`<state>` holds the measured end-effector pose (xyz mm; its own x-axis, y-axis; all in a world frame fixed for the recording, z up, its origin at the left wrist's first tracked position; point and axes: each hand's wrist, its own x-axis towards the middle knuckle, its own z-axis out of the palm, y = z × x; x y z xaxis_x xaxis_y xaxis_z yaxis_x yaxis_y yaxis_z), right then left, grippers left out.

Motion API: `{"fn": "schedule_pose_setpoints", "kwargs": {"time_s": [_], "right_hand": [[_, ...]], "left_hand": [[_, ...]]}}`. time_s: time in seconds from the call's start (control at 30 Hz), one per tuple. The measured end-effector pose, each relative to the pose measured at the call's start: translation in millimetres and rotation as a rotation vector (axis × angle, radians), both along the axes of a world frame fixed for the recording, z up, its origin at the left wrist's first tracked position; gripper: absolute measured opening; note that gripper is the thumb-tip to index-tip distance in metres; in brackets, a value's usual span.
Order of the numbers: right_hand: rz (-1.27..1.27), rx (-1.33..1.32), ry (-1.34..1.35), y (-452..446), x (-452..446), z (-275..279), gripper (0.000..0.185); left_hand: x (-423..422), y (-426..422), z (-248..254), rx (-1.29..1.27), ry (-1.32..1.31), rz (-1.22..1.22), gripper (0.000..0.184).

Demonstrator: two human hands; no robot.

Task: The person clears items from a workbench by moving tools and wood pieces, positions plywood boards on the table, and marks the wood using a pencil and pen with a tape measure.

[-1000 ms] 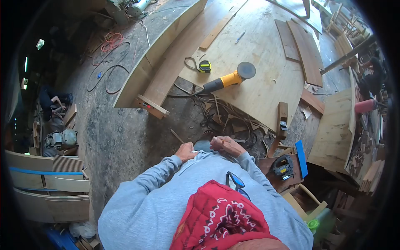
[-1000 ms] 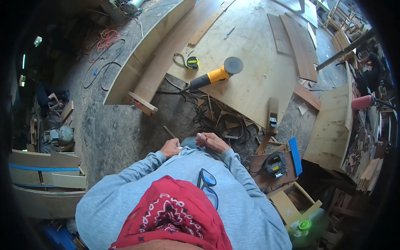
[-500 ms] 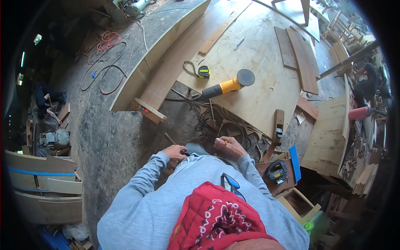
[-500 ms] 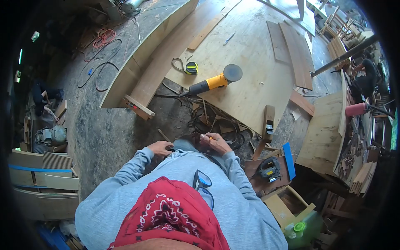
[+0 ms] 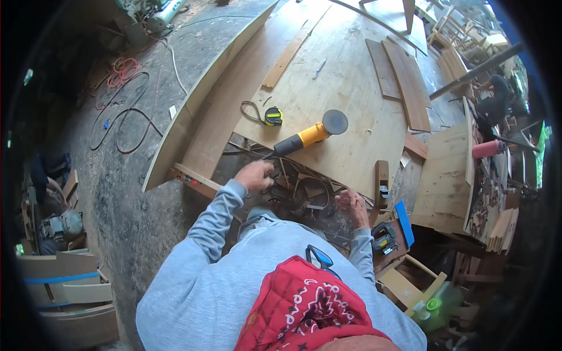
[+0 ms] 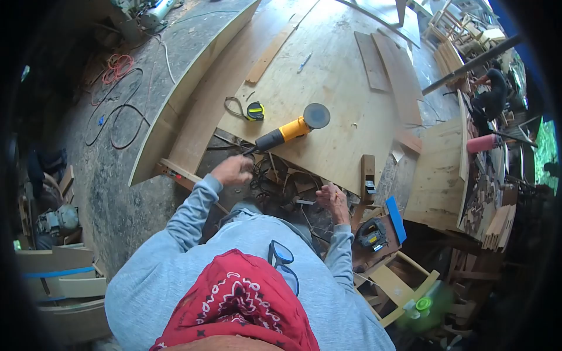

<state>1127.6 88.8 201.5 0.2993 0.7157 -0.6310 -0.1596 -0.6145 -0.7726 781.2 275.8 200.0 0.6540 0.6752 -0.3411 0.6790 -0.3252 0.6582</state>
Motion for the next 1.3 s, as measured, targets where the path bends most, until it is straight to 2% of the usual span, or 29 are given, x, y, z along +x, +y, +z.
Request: {"fn": "schedule_pose_setpoints", "kwargs": {"time_s": [0.1,0.2,0.33,0.43,0.57,0.6,0.73,0.77,0.83,0.9,1.03,1.07,1.13,1.17,1.23,1.3], "right_hand": [[-0.040,-0.007,-0.114,-14.7,11.6,-0.6,0.044],[-0.025,0.055,-0.256,-22.0,22.6,0.7,0.033],[-0.037,0.137,-0.352,-11.4,37.4,7.3,0.022],[-0.034,0.165,-0.357,3.4,59.1,-6.3,0.022],[-0.040,0.225,-0.317,16.6,77.6,-6.6,0.019],[-0.028,0.131,-0.312,17.3,79.7,3.2,0.017],[-0.044,0.086,-0.291,3.9,91.5,3.2,0.018],[-0.046,0.120,-0.290,-0.6,96.0,-2.3,0.019],[-0.033,0.142,-0.300,-3.3,106.1,-7.6,0.020],[0.005,0.127,-0.315,8.0,116.9,-6.3,0.020],[0.002,0.310,-0.345,73.6,127.7,-7.2,0.016],[0.033,0.384,-0.371,93.2,132.2,-11.9,0.016],[0.130,0.448,-0.567,136.5,137.0,-7.0,0.021],[0.133,0.508,-0.578,159.0,138.2,-0.4,0.026],[0.133,0.618,-0.659,200.6,141.0,9.8,0.038],[0.115,0.703,-0.784,227.9,142.3,17.5,0.045]], "left_hand": [[36.6,38.0,20.5,0.046,-0.088,0.148,0.039],[71.8,61.7,16.5,0.101,-0.167,0.123,0.045],[116.4,87.0,15.4,-0.111,-0.231,0.234,0.047],[157.0,135.3,-9.8,0.111,-0.287,0.336,0.047],[214.4,225.5,-43.7,0.217,-0.188,0.450,0.050],[225.8,246.3,-58.4,0.261,-0.149,0.478,0.052],[259.2,307.8,-110.5,0.381,-0.013,0.598,0.059],[264.8,313.5,-118.7,0.393,0.027,0.634,0.058],[278.2,319.9,-104.7,0.416,0.103,0.701,0.056],[284.1,327.8,-106.3,0.418,0.162,0.685,0.051],[282.8,349.4,-130.3,0.432,0.224,0.654,0.039],[283.1,345.0,-123.8,0.353,0.185,0.607,0.036],[281.6,326.2,-108.8,0.308,-0.033,0.456,0.034],[281.8,312.8,-97.4,0.282,-0.146,0.377,0.033],[283.7,279.5,-49.0,-0.081,-0.280,0.335,0.026],[284.1,251.5,-22.6,-0.175,-0.411,0.248,0.024]]}}
